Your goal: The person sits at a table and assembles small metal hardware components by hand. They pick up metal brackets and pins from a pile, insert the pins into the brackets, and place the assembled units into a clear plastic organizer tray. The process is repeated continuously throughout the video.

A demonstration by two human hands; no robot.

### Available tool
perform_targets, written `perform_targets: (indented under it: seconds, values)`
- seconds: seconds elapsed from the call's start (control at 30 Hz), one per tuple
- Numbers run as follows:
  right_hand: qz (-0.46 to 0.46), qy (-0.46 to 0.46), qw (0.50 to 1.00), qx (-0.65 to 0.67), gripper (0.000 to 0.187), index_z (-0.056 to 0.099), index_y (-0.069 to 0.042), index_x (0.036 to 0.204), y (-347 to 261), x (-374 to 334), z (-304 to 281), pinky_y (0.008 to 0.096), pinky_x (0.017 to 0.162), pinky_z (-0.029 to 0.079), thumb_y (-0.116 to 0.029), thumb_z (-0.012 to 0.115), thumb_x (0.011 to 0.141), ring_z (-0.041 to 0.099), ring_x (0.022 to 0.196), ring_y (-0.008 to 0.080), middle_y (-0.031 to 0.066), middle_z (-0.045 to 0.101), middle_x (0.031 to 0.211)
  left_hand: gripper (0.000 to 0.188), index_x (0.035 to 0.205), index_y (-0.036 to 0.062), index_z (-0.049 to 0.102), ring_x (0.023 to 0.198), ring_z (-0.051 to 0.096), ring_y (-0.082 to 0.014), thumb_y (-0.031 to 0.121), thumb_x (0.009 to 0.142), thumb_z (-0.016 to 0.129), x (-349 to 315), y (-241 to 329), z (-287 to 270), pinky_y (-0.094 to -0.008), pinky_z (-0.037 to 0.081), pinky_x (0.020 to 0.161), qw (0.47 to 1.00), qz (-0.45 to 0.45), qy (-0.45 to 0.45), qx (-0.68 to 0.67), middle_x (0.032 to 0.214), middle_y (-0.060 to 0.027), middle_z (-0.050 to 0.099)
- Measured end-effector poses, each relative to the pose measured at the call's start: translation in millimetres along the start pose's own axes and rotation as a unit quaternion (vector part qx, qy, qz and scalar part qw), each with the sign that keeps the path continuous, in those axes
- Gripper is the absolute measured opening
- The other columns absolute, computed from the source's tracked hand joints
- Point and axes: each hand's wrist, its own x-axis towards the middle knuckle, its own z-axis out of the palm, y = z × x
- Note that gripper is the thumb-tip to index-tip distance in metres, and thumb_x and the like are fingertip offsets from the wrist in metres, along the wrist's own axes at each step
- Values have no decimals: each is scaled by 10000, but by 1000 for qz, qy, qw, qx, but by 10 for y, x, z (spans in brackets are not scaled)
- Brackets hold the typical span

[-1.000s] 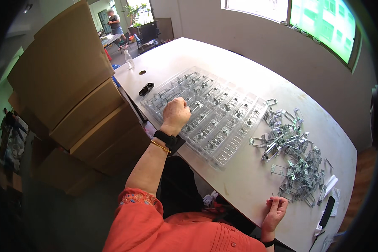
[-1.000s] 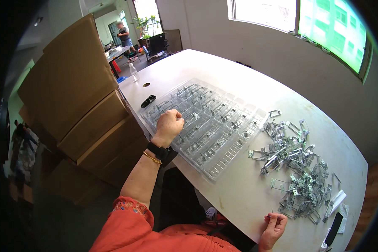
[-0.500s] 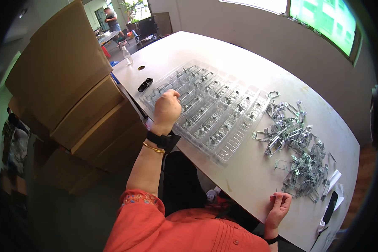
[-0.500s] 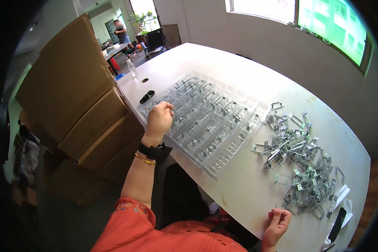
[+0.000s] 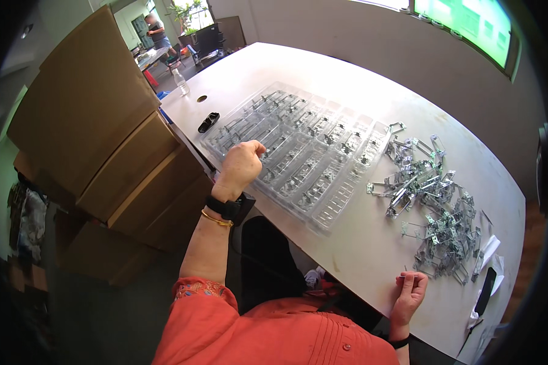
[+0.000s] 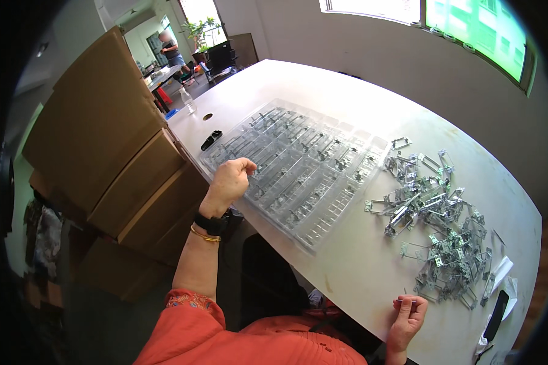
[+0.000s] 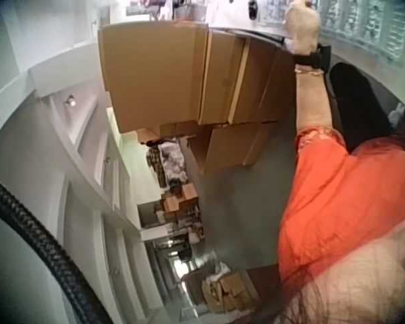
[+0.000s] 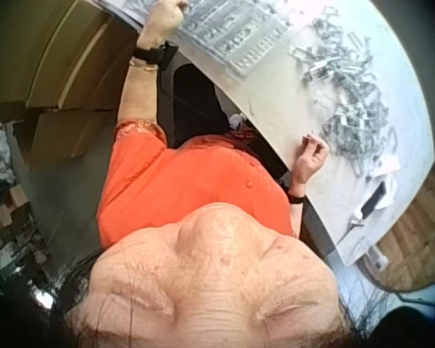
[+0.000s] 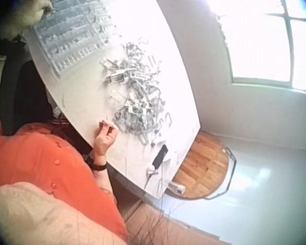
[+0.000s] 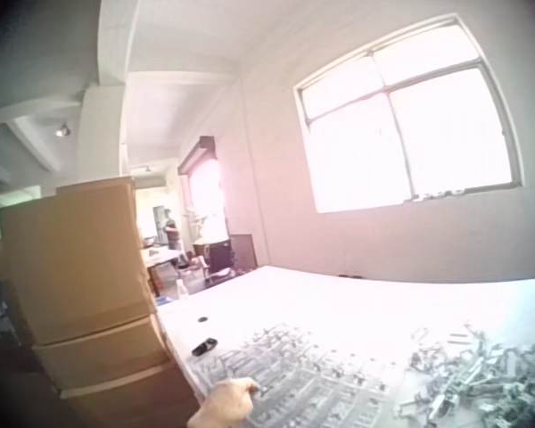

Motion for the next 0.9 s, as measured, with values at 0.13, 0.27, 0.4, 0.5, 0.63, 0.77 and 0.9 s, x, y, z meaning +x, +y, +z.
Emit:
perform_targets:
  seconds: [0.13,0.27,0.4,0.5,0.63,0.77,0.9]
  values:
    - [-7,-1,1000,6,136,580,-71,1092,3,6,15,258,830,534,-196,607,1136,639,866,98,23,664,1016,328,1107,25,798,1012,757,-414,31,865,576,20,1,37,-465,598,937,998,-2,-16,53,1038,-237,783]
    - [-9,-2,1000,12,132,580,-73,1091,9,2,11,257,829,533,-193,609,1135,639,865,98,24,665,1017,364,1115,45,814,1014,759,-413,37,834,584,20,14,45,-479,596,955,997,-2,-14,76,1058,-237,783]
    - [-10,-2,1000,11,133,579,-74,1091,6,-2,16,256,829,532,-196,613,1133,637,864,97,24,666,1018,370,1116,65,828,1017,760,-409,51,828,595,11,-26,74,-470,596,960,997,9,-1,82,1064,-235,784]
    - [-7,-2,1000,13,138,578,-75,1091,1,-7,21,256,829,530,-201,617,1132,637,864,97,24,667,1021,378,1125,80,833,1019,762,-404,59,829,599,4,-25,68,-465,596,965,997,-2,-5,80,1072,-231,785]
    - [-4,0,1000,17,144,576,-75,1089,-7,-9,23,256,831,530,-205,621,1130,636,864,96,25,668,1023,378,1134,92,835,1028,762,-396,70,837,602,0,3,58,-463,596,967,996,-7,-8,89,1083,-220,787]
    - [-9,-2,1000,12,146,579,-76,1088,9,-6,4,257,833,528,-208,622,1130,634,864,96,24,668,1018,373,1138,100,836,1037,762,-390,80,845,605,-7,46,56,-463,596,969,996,-16,-17,90,1093,-211,790]
    - [-10,-3,1000,15,150,583,-77,1085,11,-1,19,257,832,527,-213,628,1128,633,865,95,22,667,1011,432,1153,37,817,1072,760,-400,31,835,526,-47,165,-13,-444,587,1000,995,-29,-23,90,1115,-255,776]
